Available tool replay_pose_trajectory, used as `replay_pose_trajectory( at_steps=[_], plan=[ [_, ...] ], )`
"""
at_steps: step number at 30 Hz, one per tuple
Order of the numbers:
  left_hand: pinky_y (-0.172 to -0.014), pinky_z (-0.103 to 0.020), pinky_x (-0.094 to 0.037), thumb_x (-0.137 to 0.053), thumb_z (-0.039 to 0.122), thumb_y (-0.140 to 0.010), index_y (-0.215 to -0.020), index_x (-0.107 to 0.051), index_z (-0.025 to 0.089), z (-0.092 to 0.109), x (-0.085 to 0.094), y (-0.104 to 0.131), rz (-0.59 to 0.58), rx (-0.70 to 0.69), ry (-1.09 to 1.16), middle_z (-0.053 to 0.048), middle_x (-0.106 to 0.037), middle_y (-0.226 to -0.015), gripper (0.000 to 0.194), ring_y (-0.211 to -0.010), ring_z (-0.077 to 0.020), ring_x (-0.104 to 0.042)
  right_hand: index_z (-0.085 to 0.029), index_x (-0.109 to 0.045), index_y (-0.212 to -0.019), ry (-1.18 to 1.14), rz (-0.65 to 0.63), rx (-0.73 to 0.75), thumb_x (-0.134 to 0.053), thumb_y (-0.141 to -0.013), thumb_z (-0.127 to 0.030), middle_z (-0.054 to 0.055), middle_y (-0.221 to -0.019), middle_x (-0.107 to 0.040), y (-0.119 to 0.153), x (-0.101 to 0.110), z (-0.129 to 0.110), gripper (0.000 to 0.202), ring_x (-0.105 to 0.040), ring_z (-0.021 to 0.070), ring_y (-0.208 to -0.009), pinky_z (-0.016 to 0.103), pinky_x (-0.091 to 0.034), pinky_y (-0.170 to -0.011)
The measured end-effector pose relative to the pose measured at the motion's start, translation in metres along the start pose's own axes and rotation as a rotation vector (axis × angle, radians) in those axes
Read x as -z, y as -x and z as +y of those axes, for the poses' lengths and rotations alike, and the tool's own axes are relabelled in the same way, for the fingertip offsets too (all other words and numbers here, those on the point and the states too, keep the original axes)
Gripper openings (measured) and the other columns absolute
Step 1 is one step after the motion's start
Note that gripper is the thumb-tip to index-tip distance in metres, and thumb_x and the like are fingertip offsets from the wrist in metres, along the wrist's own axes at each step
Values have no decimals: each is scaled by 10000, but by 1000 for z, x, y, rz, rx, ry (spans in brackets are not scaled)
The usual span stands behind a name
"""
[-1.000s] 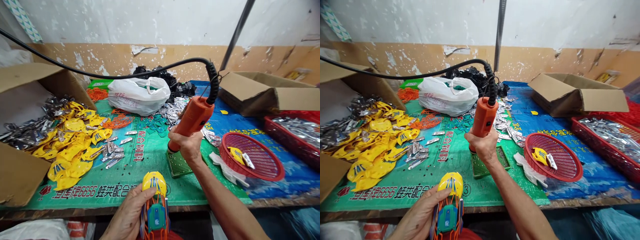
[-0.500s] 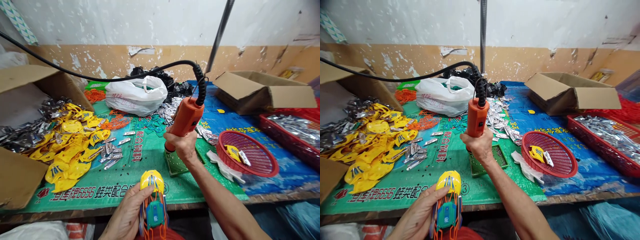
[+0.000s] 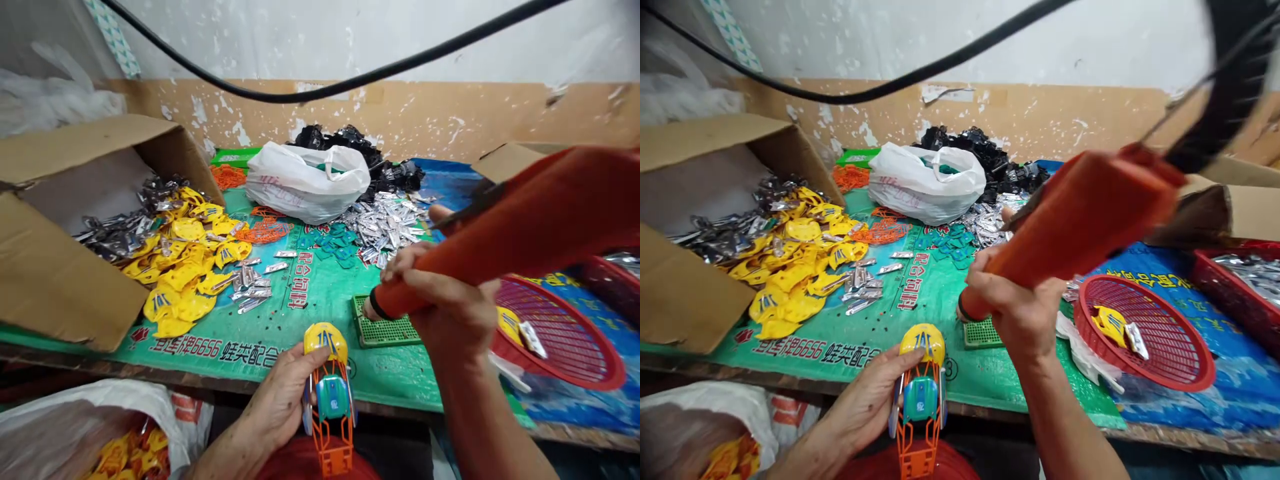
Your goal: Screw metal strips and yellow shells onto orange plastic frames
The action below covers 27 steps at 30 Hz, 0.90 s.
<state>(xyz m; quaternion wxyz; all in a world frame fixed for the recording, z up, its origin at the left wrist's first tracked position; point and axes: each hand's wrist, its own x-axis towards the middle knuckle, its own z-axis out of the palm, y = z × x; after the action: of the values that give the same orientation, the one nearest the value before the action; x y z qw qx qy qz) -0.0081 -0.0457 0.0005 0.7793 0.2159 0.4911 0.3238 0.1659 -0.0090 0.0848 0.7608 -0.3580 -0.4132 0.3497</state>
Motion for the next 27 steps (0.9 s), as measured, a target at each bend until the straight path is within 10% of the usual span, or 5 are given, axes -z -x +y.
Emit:
replay_pose_trajectory(
  at_steps=[6, 27],
  plan=[
    [-397, -162, -379, -772, 335, -668, -826, -648, 101, 0, 0, -1, -79, 18, 33, -38, -633, -650, 308, -437, -59, -494, -319, -520, -1201, 3, -124, -158, -801, -611, -263, -39, -673, -631, 33, -5, -16, 656, -580, 167, -572, 329, -513, -533],
    [-439, -191, -397, -798, 345, -641, -858, -658, 113, 0, -1, 0, -68, 7, 74, -9, -598, -641, 347, -456, -60, -470, -248, -676, -733, 105, -269, -175, -742, -657, -300, 12, -688, -627, 40, 1, 0, 113, -589, 200, -701, 392, -527, -675]
  ],
)
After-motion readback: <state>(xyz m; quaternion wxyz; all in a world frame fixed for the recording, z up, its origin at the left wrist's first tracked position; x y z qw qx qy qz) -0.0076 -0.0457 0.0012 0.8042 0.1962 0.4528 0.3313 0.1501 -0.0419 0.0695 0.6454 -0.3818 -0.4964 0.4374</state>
